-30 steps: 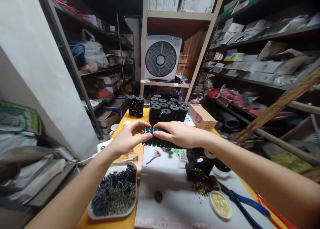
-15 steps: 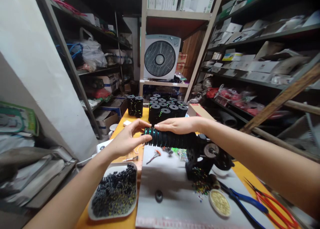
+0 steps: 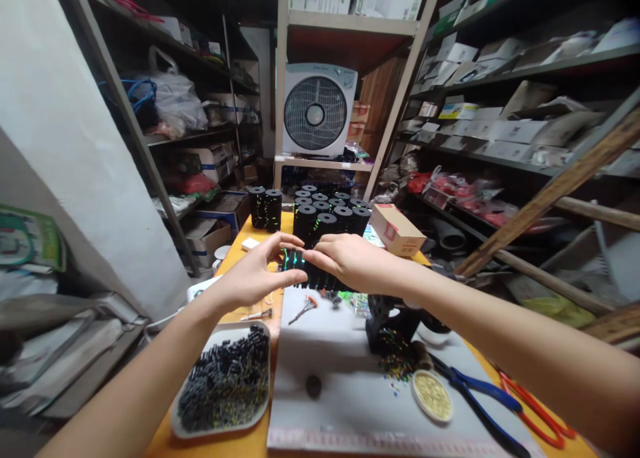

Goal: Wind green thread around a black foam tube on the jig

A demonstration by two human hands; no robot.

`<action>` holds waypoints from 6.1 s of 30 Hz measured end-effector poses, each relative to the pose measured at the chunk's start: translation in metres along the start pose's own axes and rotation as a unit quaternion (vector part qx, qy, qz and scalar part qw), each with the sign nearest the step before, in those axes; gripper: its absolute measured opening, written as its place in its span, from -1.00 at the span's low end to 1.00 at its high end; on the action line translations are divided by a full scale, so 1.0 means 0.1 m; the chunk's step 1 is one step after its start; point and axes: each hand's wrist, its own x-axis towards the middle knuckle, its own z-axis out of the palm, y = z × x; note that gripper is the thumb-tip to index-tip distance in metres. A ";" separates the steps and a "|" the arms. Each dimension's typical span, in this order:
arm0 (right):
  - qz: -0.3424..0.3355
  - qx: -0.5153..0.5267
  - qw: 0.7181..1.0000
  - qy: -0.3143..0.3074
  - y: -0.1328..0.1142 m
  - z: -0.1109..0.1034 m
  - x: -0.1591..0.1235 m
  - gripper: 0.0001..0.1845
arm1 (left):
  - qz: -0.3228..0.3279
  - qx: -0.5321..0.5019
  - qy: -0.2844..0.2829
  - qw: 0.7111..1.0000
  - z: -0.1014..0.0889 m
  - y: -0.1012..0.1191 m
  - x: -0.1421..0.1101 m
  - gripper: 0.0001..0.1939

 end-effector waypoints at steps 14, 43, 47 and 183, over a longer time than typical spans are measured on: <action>0.049 0.176 0.965 -0.188 0.21 -0.18 0.24 -0.29 | -0.023 0.043 -0.038 0.998 0.02 0.08 -0.02 -0.66; 0.044 0.129 0.977 -0.164 0.27 -0.16 0.16 -0.31 | 0.128 0.138 -0.023 0.982 0.07 -0.02 0.02 -0.60; 0.059 0.143 0.973 -0.170 0.27 -0.17 0.16 -0.27 | 0.159 0.151 0.011 0.975 0.09 -0.05 0.00 -0.58; -0.142 0.019 0.948 0.285 0.31 0.31 -0.61 -0.69 | 0.075 0.381 -0.069 0.919 0.27 0.41 0.25 -0.65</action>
